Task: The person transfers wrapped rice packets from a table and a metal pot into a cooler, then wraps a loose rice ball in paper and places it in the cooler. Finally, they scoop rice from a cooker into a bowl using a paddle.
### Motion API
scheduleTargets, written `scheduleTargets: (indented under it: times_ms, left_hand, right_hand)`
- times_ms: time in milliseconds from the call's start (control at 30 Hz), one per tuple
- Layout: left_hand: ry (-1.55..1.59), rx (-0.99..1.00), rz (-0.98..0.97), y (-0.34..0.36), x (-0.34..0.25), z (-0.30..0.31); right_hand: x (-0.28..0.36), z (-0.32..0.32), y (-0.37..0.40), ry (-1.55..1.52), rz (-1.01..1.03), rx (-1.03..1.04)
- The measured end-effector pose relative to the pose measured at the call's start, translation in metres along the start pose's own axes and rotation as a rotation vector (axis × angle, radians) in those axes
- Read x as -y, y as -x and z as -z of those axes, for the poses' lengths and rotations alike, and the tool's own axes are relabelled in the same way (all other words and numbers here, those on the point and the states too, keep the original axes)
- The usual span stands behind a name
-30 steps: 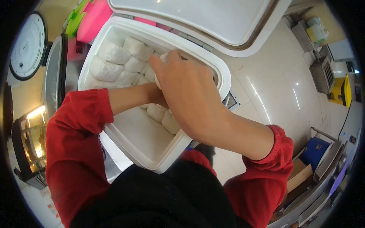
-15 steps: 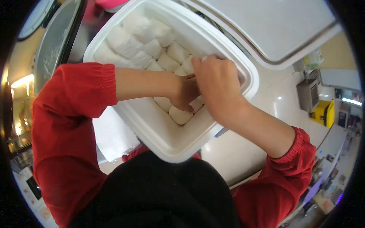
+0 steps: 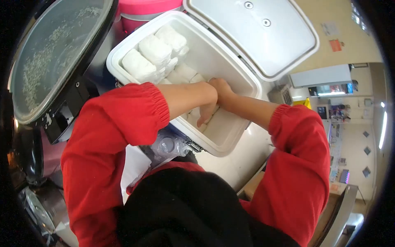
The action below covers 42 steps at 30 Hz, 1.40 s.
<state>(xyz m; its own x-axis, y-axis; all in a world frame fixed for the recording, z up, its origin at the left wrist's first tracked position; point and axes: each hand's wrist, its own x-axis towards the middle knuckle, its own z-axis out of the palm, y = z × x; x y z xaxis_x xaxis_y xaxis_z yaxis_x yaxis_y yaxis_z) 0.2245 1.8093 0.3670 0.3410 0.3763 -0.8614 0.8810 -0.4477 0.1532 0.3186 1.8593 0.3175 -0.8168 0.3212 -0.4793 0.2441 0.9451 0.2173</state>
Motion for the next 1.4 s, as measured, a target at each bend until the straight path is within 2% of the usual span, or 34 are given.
scheduleTargets:
  times_ms: [100,167,233,333,433,533,633,733,833,900,967,1033,1100,1167,1300,1400]
  left_hand:
    - [0.235,-0.243,-0.079,0.016,0.011,-0.003]
    - [0.411,-0.595,-0.004,0.038,0.023,-0.02]
    - [0.404,-1.534,-0.055,0.063,0.031,-0.091]
    - [0.682,-1.598,0.024,0.08,0.034,-0.118]
    - [0.671,-1.593,0.057,0.083,0.032,-0.115]
    - [0.699,-1.574,-0.018,0.084,0.037,-0.114]
    - [0.674,-1.61,-0.034,0.084,0.036,-0.113]
    - [0.631,-1.611,-0.001,0.077,0.038,-0.116]
    - [0.626,-1.586,-0.021,0.081,0.038,-0.115]
    - [0.636,-1.562,-0.022,0.082,0.04,-0.113]
    - [0.637,-1.542,-0.034,0.082,0.039,-0.114]
    - [0.638,-1.544,-0.027,0.082,0.038,-0.114]
    - [0.657,-1.54,-0.022,0.081,0.039,-0.114]
    - [0.668,-1.547,-0.033,0.079,0.037,-0.113]
    - [0.69,-1.583,-0.025,0.078,0.038,-0.116]
    - [0.701,-1.611,-0.035,0.077,0.037,-0.116]
  right_hand:
    - [-0.006,-0.005,0.02,0.155,0.062,0.115]
    - [0.009,0.022,0.032,0.273,0.024,0.201]
    - [0.037,0.073,0.037,0.293,-0.148,0.241]
    - [0.031,0.078,0.039,-0.024,-0.227,0.179]
    - [0.012,0.061,0.023,-0.147,-0.217,0.265]
    - [0.01,0.049,0.024,-0.02,-0.088,0.176]
    - [0.003,0.032,0.024,-0.089,-0.057,0.059]
    - [-0.001,0.022,0.019,-0.15,-0.056,0.14]
    - [0.023,0.026,0.02,0.143,-0.135,-0.066]
    - [0.014,0.042,0.013,0.301,0.132,-0.17]
    - [0.01,0.043,0.014,0.115,0.218,-0.03]
    - [-0.003,0.033,0.014,0.162,0.34,-0.06]
    - [-0.01,0.03,0.012,0.088,0.374,0.019]
    - [-0.011,0.049,0.01,-0.094,0.307,0.194]
    - [-0.019,0.026,0.004,-0.071,0.43,0.015]
    - [-0.015,0.027,0.01,-0.11,0.352,0.031]
